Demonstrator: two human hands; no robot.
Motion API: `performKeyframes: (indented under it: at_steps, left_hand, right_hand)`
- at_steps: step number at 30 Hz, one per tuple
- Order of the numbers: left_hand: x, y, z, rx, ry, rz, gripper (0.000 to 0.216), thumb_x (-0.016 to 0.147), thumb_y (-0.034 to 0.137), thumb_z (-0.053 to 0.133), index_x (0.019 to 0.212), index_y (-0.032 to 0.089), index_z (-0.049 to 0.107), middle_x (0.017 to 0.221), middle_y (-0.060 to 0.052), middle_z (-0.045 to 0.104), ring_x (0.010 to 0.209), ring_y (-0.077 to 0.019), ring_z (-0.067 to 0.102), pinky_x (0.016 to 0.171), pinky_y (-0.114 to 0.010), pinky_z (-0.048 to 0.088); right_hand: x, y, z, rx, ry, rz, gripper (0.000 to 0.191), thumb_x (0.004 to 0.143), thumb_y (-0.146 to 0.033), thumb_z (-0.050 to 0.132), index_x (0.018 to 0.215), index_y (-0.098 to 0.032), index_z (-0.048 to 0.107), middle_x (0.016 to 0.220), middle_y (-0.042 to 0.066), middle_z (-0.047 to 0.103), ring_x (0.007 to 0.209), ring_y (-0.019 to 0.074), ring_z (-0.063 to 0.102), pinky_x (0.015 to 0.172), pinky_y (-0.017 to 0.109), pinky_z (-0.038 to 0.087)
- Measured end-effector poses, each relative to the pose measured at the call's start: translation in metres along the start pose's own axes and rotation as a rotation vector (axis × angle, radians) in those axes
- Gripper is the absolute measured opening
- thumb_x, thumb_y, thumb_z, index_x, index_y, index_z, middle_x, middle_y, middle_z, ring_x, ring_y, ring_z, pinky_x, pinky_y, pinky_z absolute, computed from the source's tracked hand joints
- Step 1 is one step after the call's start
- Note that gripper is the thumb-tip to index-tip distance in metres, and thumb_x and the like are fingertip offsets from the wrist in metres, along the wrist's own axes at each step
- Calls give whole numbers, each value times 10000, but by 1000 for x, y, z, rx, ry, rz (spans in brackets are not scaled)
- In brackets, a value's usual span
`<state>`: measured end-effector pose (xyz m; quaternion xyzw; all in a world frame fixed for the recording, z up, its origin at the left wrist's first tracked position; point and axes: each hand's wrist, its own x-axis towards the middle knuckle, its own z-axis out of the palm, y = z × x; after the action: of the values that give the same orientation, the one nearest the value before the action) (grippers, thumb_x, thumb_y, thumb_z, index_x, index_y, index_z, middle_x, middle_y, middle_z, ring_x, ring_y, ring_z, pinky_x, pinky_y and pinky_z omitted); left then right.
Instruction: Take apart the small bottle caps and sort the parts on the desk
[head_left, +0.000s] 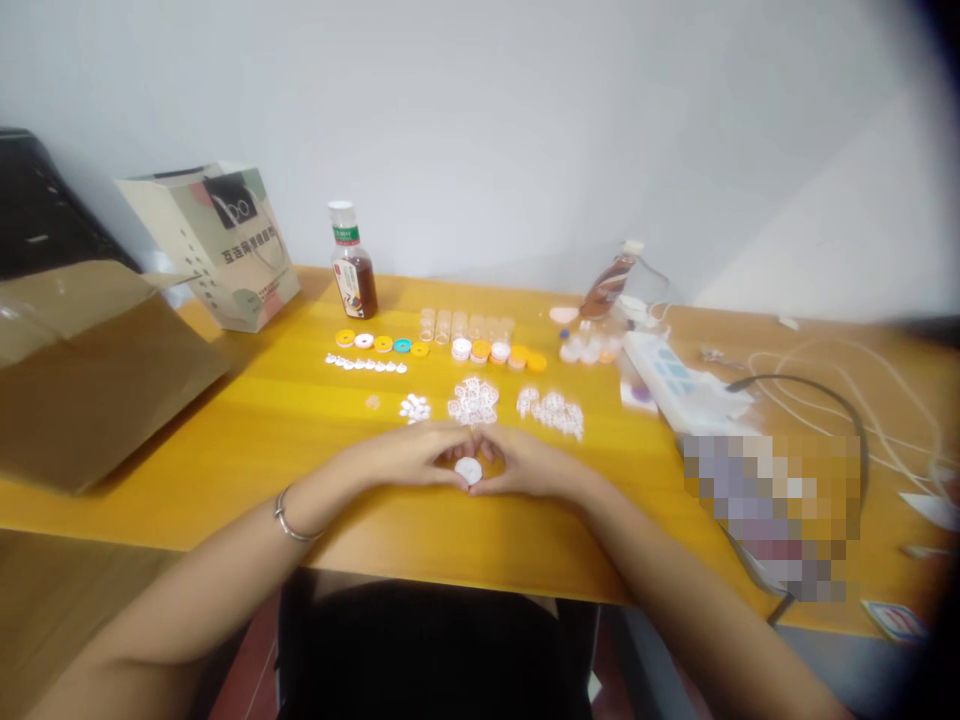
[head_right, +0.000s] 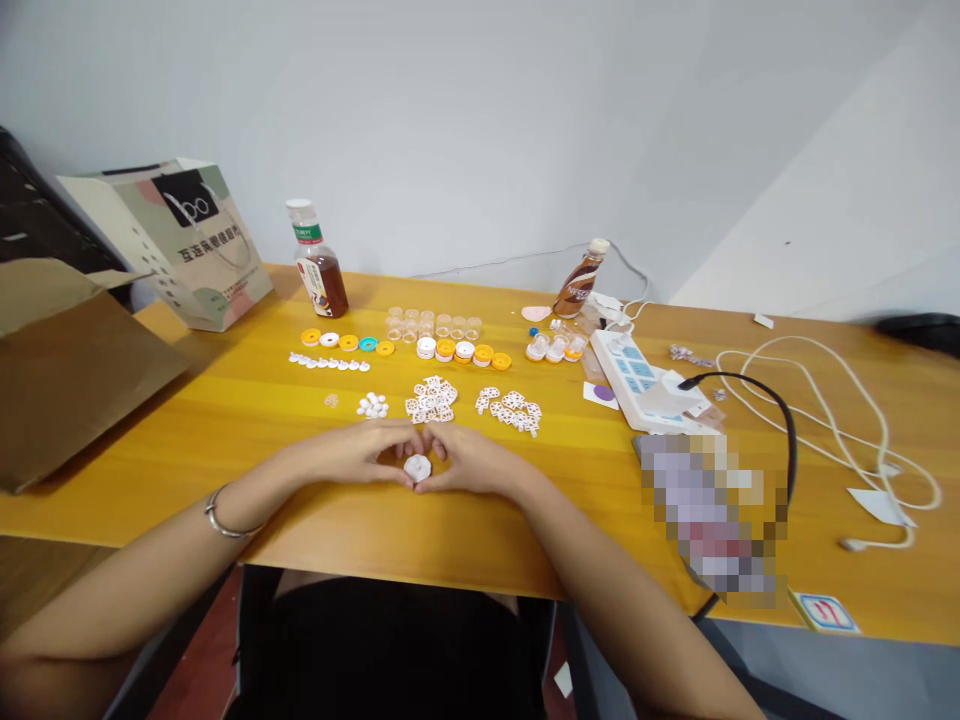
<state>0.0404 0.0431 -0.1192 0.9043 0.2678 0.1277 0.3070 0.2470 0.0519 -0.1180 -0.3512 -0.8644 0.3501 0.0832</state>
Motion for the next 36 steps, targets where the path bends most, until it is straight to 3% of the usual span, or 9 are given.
performKeyframes:
  at_steps: [5, 16, 23, 27, 32, 36]
  left_hand:
    - [1, -2, 3, 26, 32, 64, 107, 859, 181, 450, 897, 171, 550, 959, -57, 569, 825, -133, 536, 749, -252, 413]
    - [2, -4, 12, 39, 85, -95, 39, 819, 199, 504, 833, 162, 503, 818, -15, 561, 708, -117, 501, 634, -229, 388]
    - [2, -1, 10, -80, 118, -87, 33, 818, 182, 494, 822, 157, 514, 800, -9, 573, 664, -95, 499, 609, -209, 382]
    - [0, -7, -1, -34, 184, -114, 44, 797, 190, 518, 815, 165, 549, 765, 0, 591, 673, -102, 522, 628, -212, 395]
    - [-9, -33, -29, 119, 445, -317, 75, 759, 153, 498, 790, 156, 566, 772, -22, 623, 692, -132, 557, 639, -240, 414]
    - [-16, -56, -41, 150, 484, -452, 129, 705, 124, 477, 779, 152, 579, 743, -23, 643, 679, -148, 584, 636, -251, 433]
  right_hand:
    - [1, 4, 2, 2, -7, -34, 300, 676, -375, 671, 856, -198, 509, 756, -21, 471, 677, 120, 436, 616, 227, 364]
    - [1, 4, 6, 33, -3, -74, 221, 697, -274, 635, 847, -196, 493, 766, -18, 489, 690, 120, 447, 634, 231, 376]
    - [1, 6, 6, 45, -2, -90, 212, 704, -259, 623, 855, -188, 492, 759, -22, 479, 676, 110, 441, 621, 224, 367]
    - [1, 4, 5, 42, -7, -55, 210, 698, -260, 628, 844, -185, 495, 760, -21, 492, 675, 111, 454, 606, 220, 357]
    - [-1, -1, 3, 16, -13, -9, 198, 690, -262, 635, 808, -185, 496, 752, -21, 499, 666, 110, 454, 601, 223, 346]
    - [-1, 0, 3, 12, -1, -8, 202, 691, -273, 634, 810, -187, 496, 766, -15, 502, 676, 115, 453, 609, 229, 346]
